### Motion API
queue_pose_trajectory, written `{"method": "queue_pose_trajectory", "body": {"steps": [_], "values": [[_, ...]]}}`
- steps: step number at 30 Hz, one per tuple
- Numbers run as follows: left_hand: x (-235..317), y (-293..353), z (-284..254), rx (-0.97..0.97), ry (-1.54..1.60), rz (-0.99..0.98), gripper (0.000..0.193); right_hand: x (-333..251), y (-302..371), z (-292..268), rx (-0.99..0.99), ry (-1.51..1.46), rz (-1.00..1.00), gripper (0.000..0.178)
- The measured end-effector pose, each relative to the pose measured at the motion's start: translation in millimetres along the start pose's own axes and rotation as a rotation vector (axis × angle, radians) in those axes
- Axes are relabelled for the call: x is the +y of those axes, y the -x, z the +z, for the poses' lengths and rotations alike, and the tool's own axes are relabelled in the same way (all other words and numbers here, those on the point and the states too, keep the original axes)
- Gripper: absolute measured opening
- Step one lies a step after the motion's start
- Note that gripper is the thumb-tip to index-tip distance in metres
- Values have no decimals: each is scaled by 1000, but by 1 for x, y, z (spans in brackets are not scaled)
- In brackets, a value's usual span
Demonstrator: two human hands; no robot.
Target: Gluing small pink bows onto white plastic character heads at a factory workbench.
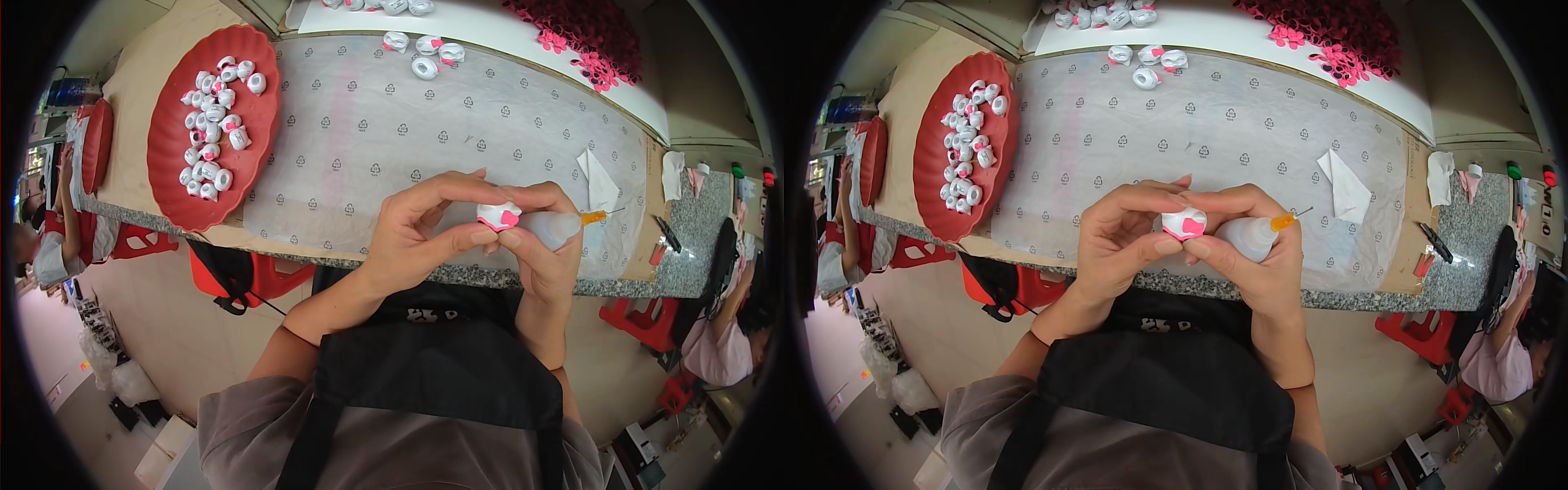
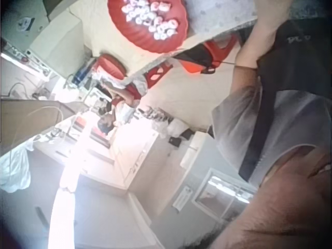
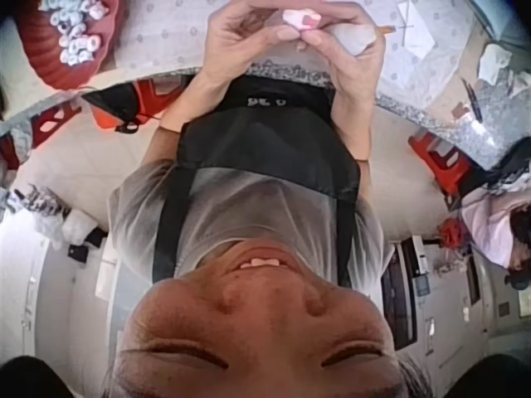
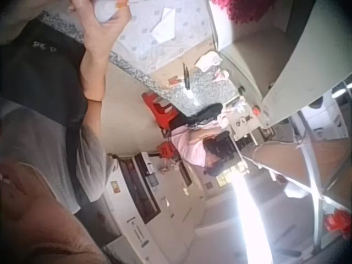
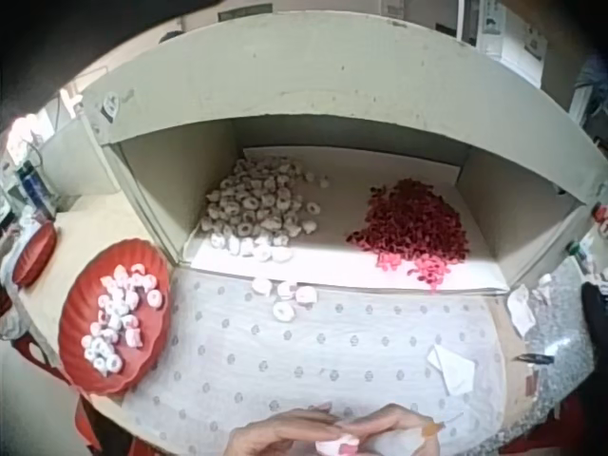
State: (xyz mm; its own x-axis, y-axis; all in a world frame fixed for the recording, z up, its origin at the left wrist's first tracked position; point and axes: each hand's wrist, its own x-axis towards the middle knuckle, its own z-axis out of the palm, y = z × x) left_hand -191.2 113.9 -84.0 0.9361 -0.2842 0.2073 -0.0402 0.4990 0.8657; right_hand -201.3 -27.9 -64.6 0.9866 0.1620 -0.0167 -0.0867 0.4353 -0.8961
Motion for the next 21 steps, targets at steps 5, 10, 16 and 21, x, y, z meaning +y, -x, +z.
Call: {"method": "queue_pose_trajectory", "body": {"steps": [5,10,16,21], "values": [[-2,-3,-3,1,-28,40,25,1,-1,5,62,1,-7,27],[6,-4,-8,-4,182,-73,25,2,-6,7,33,43,40,29],[-2,-2,-6,-79,147,44,20,5,10,5,118,15,40,28],[7,1,-10,-136,47,142,23,11,11,11,32,-37,-72,31]]}}
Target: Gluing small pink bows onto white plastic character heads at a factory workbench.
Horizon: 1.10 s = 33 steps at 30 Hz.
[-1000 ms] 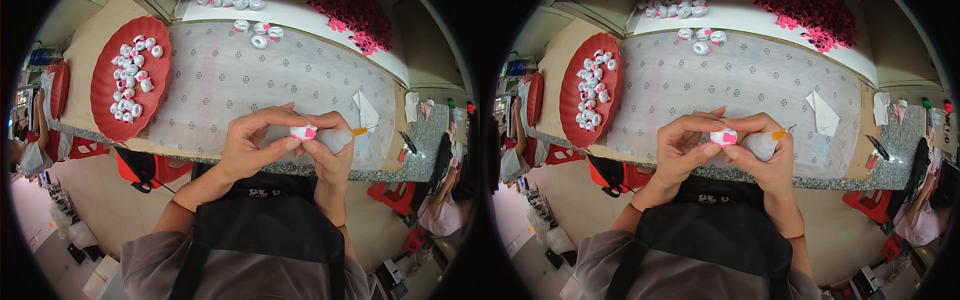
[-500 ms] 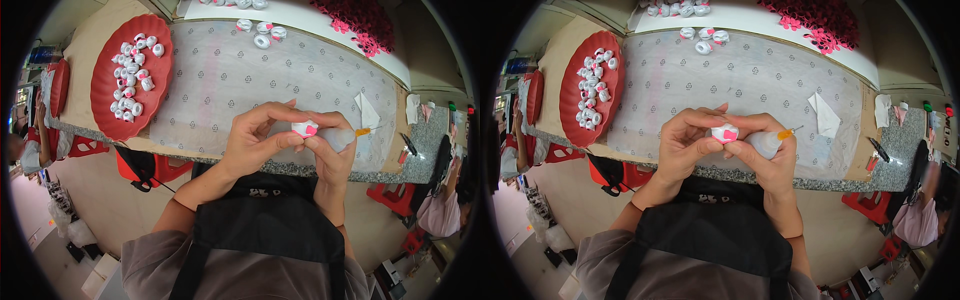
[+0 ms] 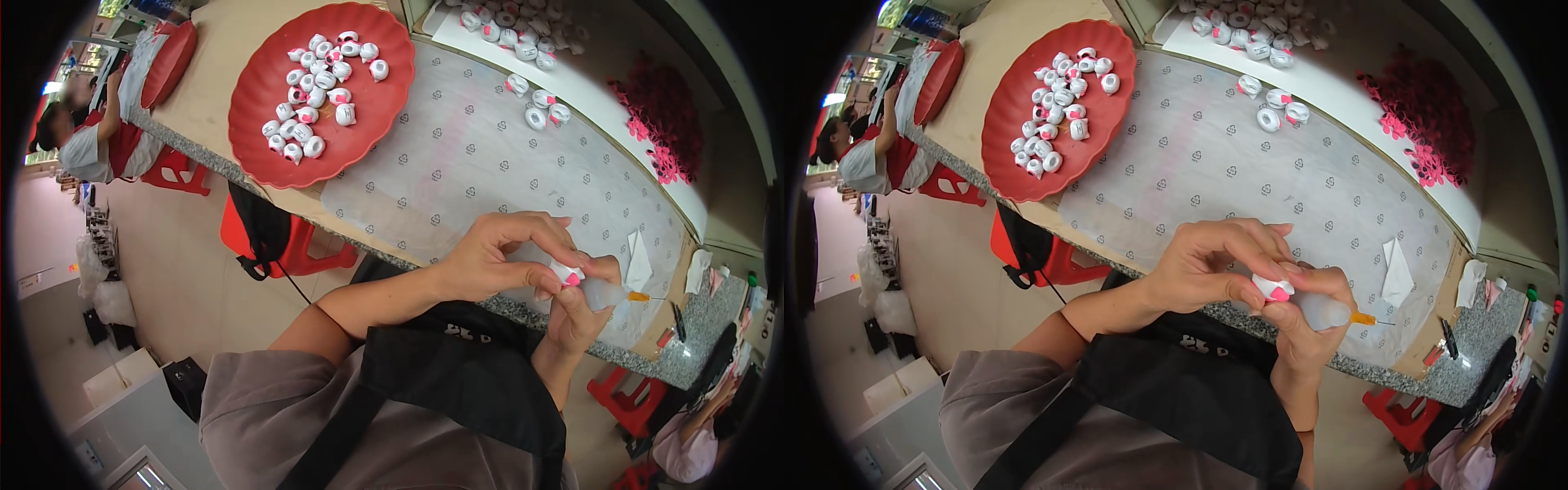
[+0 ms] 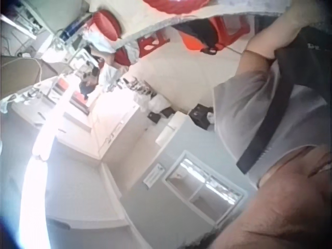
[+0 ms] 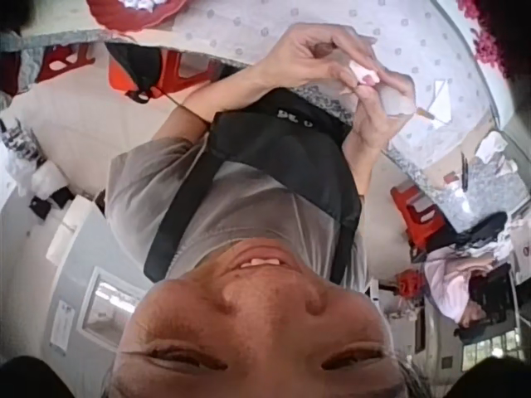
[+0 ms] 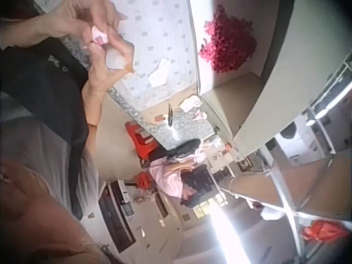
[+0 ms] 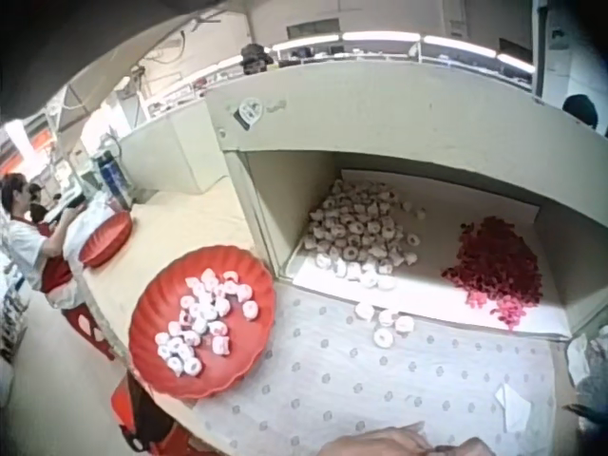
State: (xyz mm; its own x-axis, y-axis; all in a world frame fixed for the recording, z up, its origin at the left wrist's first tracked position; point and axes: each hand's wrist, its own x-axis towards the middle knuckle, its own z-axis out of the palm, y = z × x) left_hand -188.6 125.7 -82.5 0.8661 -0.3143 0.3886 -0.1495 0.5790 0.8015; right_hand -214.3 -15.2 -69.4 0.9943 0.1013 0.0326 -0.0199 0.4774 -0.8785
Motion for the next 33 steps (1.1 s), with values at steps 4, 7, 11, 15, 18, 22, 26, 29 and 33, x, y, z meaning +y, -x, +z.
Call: {"method": "queue_pose_trajectory", "body": {"steps": [4,7,11,15,18,22,26,29,33], "values": [[10,0,0,137,-117,-92,23,-2,-12,10,9,-8,59,36],[36,-6,-25,415,-616,279,20,-15,-17,5,42,-13,75,41],[72,-18,-66,598,-1537,215,26,-15,-23,-20,148,122,9,48],[49,-58,-61,101,-1486,170,24,-22,-19,-19,115,109,-44,43],[8,-96,-55,2,-1555,181,20,-28,-12,-24,0,91,8,35],[-16,-107,-55,-55,-1756,118,15,-33,-1,-31,-46,175,-8,28],[6,-99,-32,-64,-1410,-12,15,-45,5,-39,127,320,-84,33],[14,-72,-6,81,-663,-238,19,-51,4,-36,199,307,-130,36],[5,-40,6,144,51,-328,22,-52,-4,-35,297,134,-326,41]]}}
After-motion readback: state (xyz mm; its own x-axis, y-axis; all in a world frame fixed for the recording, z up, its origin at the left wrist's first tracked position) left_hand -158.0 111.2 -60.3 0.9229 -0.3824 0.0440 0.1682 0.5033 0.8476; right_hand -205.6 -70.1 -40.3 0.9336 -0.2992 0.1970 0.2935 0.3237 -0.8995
